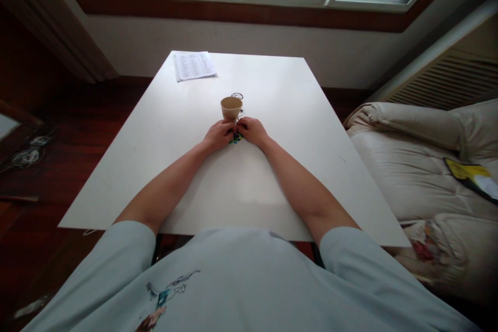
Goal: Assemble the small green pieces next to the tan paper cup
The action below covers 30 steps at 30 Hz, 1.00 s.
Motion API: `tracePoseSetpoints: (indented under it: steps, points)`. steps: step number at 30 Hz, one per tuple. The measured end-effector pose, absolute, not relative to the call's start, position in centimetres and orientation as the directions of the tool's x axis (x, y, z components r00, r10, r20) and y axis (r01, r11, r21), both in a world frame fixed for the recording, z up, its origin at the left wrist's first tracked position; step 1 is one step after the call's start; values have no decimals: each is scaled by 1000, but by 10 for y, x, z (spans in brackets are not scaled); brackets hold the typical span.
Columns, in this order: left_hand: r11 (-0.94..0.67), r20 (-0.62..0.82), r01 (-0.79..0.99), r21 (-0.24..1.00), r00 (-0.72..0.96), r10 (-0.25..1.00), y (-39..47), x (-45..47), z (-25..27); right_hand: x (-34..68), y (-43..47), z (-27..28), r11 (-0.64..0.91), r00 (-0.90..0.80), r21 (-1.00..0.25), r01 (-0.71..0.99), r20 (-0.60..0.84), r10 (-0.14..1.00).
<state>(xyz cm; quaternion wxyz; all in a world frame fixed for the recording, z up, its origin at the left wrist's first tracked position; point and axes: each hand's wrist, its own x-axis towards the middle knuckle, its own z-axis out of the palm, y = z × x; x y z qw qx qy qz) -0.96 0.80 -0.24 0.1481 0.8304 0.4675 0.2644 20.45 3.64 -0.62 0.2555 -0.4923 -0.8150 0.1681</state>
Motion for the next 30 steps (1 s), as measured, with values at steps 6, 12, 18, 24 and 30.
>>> tracePoseSetpoints:
  steps: [6,12,18,24,30]
  points:
    - [-517,304,690,507,418,856,8,-10,-4,204,35,-3,458,-385,-529,714,250,888]
    - [-510,300,690,514,412,860,7,-10,-2,205,37,-7,464,-390,-514,721,253,886]
    - [-507,302,690,516,408,862,7,-9,-1,204,36,-5,456,-385,-510,730,245,890]
    - [-520,309,690,503,419,854,9,-9,-3,204,35,-3,462,-392,-504,730,246,886]
    - [-505,308,688,521,400,863,7,-9,-1,203,33,-1,451,-385,-509,733,237,892]
